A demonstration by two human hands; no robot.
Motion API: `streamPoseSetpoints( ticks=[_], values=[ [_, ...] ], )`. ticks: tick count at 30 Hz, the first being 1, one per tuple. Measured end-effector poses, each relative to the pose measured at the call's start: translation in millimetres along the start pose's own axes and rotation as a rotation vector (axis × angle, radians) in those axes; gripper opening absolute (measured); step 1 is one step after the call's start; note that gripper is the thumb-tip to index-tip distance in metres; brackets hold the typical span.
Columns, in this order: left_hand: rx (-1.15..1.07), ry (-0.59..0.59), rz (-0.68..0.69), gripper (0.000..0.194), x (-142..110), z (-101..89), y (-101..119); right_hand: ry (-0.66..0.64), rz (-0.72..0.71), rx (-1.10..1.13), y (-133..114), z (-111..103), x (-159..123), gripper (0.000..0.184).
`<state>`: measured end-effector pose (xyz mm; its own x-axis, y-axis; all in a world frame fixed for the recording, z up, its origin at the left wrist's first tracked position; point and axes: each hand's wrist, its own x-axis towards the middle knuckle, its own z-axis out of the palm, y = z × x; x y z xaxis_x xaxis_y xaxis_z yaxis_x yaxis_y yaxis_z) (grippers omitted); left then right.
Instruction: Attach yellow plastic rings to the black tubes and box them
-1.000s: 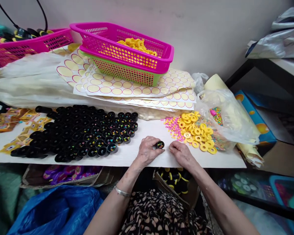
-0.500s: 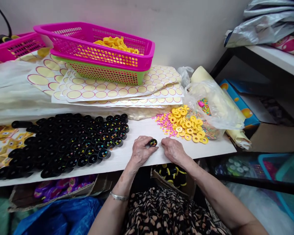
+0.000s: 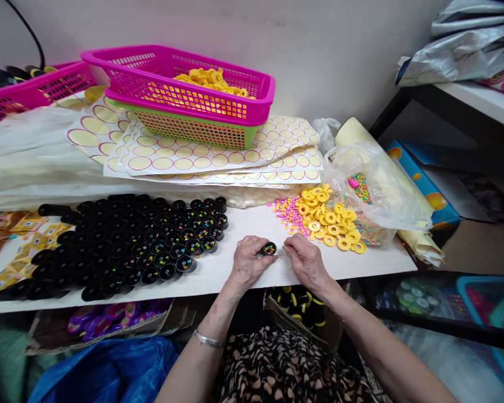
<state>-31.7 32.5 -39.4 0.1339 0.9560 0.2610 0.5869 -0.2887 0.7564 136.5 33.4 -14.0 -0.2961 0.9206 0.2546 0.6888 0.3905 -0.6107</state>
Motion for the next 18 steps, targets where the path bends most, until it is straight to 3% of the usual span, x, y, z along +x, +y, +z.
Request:
streamPoseSetpoints(
  ticks=[5,13,18],
  values=[
    [0.029,-0.013,-0.004,0.020,-1.8,-0.7,2.1,-0.092,-0.199,-0.038,-13.7,-2.1,17.2,0.018],
    [0.050,-0.035,-0.002,0.014,-2.4,-4.3,5.5,-0.261,-0.204,-0.321,-25.3,1.2,26.0,0.023],
    [-0.002,0.000,0.020,0.008,-1.4,-2.5,1.9,-0.348,-0.285,-0.448,-37.4,5.0,30.0,0.018]
  ],
)
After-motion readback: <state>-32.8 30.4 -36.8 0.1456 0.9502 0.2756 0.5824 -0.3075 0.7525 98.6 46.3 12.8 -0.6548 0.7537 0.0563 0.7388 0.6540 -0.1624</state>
